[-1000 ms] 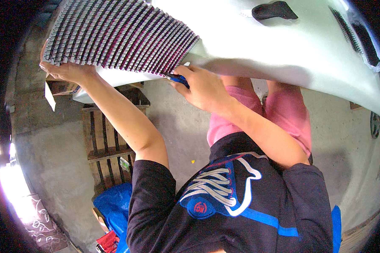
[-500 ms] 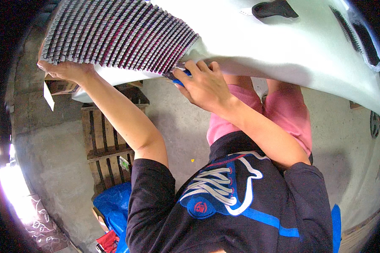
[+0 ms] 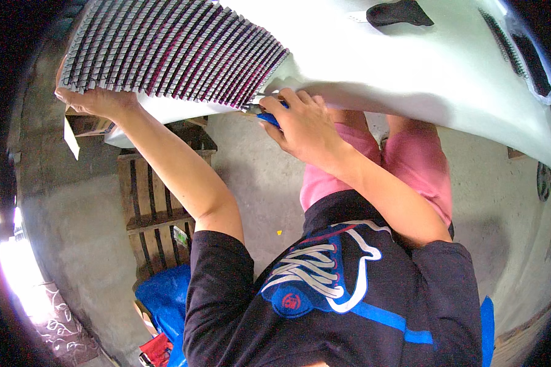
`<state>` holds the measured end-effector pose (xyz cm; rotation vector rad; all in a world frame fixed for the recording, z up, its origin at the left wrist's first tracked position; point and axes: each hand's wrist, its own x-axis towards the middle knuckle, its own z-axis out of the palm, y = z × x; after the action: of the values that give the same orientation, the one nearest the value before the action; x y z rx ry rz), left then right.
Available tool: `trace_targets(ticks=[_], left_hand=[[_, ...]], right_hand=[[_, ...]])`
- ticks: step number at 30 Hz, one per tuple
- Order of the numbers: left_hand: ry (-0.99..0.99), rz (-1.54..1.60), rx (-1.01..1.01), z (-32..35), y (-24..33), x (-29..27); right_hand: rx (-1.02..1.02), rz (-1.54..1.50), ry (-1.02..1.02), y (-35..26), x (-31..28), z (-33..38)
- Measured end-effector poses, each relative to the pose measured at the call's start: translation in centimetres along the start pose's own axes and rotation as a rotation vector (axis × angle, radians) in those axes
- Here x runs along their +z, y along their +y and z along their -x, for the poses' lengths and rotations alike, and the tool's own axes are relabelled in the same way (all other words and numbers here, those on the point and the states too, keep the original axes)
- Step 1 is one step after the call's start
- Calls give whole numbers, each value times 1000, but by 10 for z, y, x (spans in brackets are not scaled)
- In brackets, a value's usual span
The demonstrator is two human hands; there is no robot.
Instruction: The person uses pliers to trim the metal spiral bindings on stacks of notebooks, arranges the notebooks into piles, and places the notebooks inside a cardboard box.
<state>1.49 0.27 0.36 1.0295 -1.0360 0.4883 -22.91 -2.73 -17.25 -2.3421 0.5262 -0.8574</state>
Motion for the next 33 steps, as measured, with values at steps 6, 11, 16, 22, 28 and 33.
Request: trace_targets(ticks=[6,11,16,22,28,33], left_hand=[[-2,71,28,0,-1,4],[-6,36,30,2,2,5],[-12,32,80,-1,1,5],[22,64,30,4,3,11],[3,8,27,4,9,9],[11,13,34,4,9,11]], right_hand=[[-124,199,77,-1,2,5],[-122,238,36,2,5,1],[24,-194,-139,6,9,-8],[290,-487,-363,11,2,-17],[-73,151,18,3,-1,5],[-97,161,31,7,5,5]])
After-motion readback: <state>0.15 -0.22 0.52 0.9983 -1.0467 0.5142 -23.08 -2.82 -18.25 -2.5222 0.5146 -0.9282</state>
